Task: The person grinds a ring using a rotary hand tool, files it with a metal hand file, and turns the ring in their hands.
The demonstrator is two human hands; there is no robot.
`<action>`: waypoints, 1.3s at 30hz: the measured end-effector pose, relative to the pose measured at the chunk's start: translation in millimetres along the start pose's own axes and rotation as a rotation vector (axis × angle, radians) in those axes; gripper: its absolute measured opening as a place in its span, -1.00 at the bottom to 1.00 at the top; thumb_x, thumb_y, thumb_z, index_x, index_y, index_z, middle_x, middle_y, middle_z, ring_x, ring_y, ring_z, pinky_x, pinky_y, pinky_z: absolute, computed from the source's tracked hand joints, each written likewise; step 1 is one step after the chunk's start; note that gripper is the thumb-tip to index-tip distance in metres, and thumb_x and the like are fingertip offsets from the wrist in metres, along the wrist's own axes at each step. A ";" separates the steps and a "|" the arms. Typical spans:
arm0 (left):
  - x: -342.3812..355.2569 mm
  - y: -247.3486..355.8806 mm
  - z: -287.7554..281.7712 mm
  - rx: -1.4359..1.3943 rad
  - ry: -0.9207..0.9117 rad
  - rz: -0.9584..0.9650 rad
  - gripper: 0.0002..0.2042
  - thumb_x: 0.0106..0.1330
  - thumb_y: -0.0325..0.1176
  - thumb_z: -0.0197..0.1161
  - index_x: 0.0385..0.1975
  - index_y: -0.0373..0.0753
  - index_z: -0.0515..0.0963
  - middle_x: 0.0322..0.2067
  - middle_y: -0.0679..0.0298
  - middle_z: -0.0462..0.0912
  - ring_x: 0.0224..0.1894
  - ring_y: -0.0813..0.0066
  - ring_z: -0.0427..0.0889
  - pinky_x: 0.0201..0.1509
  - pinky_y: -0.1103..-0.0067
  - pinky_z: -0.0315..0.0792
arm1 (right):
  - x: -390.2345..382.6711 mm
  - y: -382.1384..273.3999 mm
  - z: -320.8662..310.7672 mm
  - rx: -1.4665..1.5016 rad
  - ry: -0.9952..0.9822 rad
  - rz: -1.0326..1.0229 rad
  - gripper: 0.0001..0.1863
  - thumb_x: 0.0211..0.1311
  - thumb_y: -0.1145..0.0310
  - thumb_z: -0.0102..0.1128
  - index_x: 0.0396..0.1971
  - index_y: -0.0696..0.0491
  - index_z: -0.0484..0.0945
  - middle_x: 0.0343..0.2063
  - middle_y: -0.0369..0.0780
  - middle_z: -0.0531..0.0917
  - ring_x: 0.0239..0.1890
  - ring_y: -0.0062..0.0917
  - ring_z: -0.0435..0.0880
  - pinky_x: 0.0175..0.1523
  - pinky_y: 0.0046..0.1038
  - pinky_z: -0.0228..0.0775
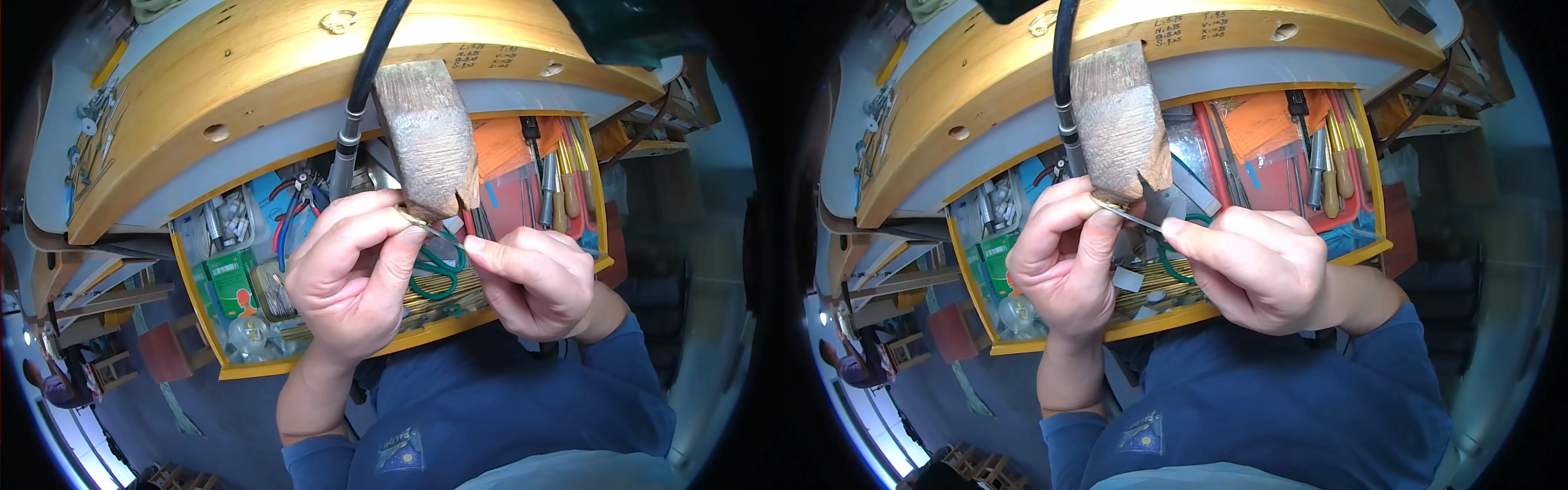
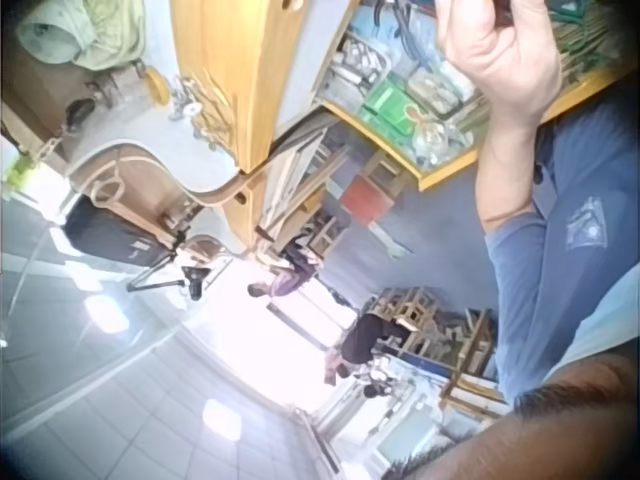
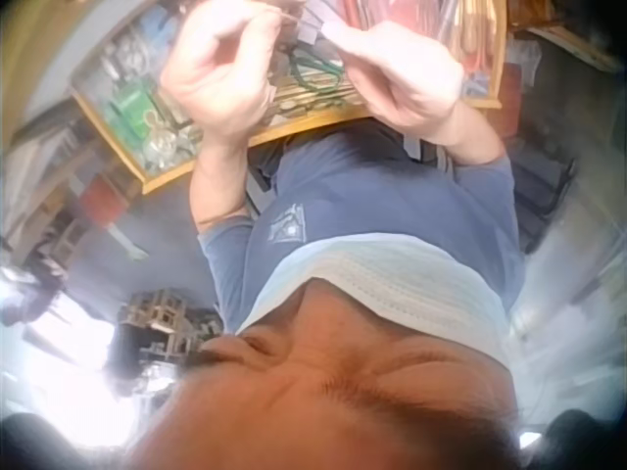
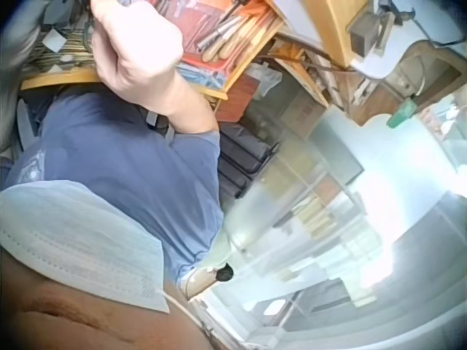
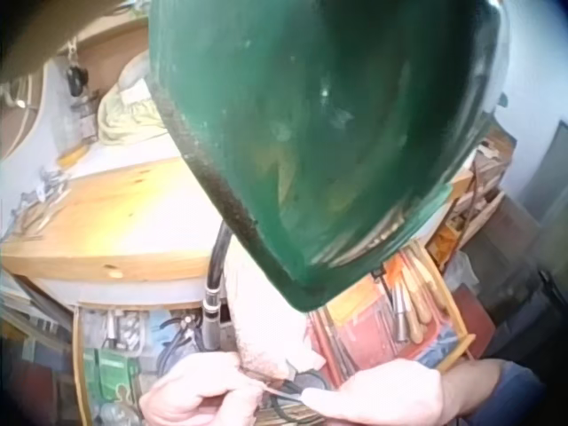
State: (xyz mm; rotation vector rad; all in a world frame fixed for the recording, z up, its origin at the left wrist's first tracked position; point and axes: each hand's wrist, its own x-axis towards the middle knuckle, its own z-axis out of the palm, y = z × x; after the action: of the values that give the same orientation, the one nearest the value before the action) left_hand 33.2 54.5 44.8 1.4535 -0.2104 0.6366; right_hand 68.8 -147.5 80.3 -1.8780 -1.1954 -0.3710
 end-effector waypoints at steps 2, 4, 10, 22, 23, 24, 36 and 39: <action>0.4 -0.4 -1.3 0.044 -0.008 0.057 -0.91 0.25 -0.66 0.38 -0.28 -0.44 0.66 -0.19 0.06 0.69 -0.27 0.55 0.65 -0.21 0.67 0.53 | 12.0 -2.4 -1.3 -0.011 -0.040 -0.003 -0.57 -0.05 0.76 0.34 -0.06 0.32 0.64 -0.58 -0.18 0.55 -0.62 -0.46 0.54 -0.55 -0.47 0.37; 0.9 -3.7 -4.4 0.108 -0.003 0.117 -0.90 0.25 -0.66 0.38 -0.27 -0.44 0.65 -0.18 0.07 0.68 -0.26 0.56 0.66 -0.20 0.67 0.55 | 24.5 -5.8 -3.3 -0.009 -0.092 0.001 -0.58 0.00 0.76 0.32 -0.04 0.30 0.65 -0.49 -0.14 0.64 -0.57 -0.45 0.61 -0.50 -0.48 0.42; -4.3 1.4 4.9 -0.139 -0.016 -0.036 -0.88 0.28 -0.70 0.32 -0.22 -0.46 0.59 -0.14 0.08 0.63 -0.18 0.49 0.69 -0.07 0.59 0.62 | 16.0 -6.9 -9.8 0.061 0.045 0.058 -0.64 0.08 0.76 0.32 -0.06 0.28 0.66 -0.40 -0.10 0.72 -0.54 -0.48 0.64 -0.44 -0.53 0.45; -2.7 1.4 1.6 -0.474 0.084 -0.327 -0.79 0.24 -0.75 0.32 -0.25 -0.34 0.48 -0.20 0.15 0.63 -0.22 0.55 0.67 -0.09 0.62 0.59 | 8.2 -2.3 -0.9 0.098 0.081 0.102 -0.67 0.08 0.75 0.35 -0.10 0.27 0.67 -0.54 -0.17 0.65 -0.59 -0.53 0.62 -0.48 -0.54 0.41; -3.1 -3.4 -1.0 -0.501 0.040 -0.253 -0.79 0.24 -0.75 0.32 -0.26 -0.33 0.47 -0.23 0.16 0.64 -0.23 0.55 0.67 -0.09 0.61 0.59 | 8.3 -2.3 -0.4 0.099 0.077 0.094 -0.67 0.08 0.75 0.35 -0.10 0.27 0.67 -0.55 -0.17 0.65 -0.60 -0.53 0.62 -0.49 -0.55 0.41; -3.0 -0.5 -0.1 -0.517 0.066 -0.302 -0.79 0.25 -0.76 0.30 -0.26 -0.32 0.48 -0.25 0.17 0.64 -0.24 0.55 0.66 -0.08 0.60 0.58 | 7.8 -1.6 0.1 0.101 0.071 0.086 -0.67 0.07 0.75 0.36 -0.11 0.27 0.68 -0.55 -0.17 0.65 -0.61 -0.53 0.62 -0.50 -0.55 0.41; -8.7 5.0 3.0 -0.466 0.028 -0.196 -0.78 0.36 -0.70 0.22 -0.02 -0.49 0.54 -0.10 0.03 0.70 -0.02 0.38 0.72 0.12 0.48 0.62 | 5.8 -1.2 -2.9 0.090 0.089 0.113 -0.65 0.09 0.73 0.34 -0.06 0.26 0.68 -0.59 -0.20 0.60 -0.64 -0.55 0.56 -0.53 -0.54 0.36; -11.1 4.7 3.7 -0.474 0.007 -0.237 -0.82 0.37 -0.70 0.21 -0.06 -0.49 0.55 -0.10 0.01 0.70 -0.06 0.38 0.73 0.11 0.48 0.64 | 5.3 -2.1 -5.0 0.065 0.067 0.121 -0.62 0.09 0.73 0.33 -0.02 0.24 0.68 -0.61 -0.21 0.56 -0.65 -0.55 0.53 -0.54 -0.53 0.34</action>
State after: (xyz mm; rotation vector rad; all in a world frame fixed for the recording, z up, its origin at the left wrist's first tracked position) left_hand 22.7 47.8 43.7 0.9992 -0.1666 0.3652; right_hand 70.6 -147.9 87.7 -1.8565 -1.0319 -0.3222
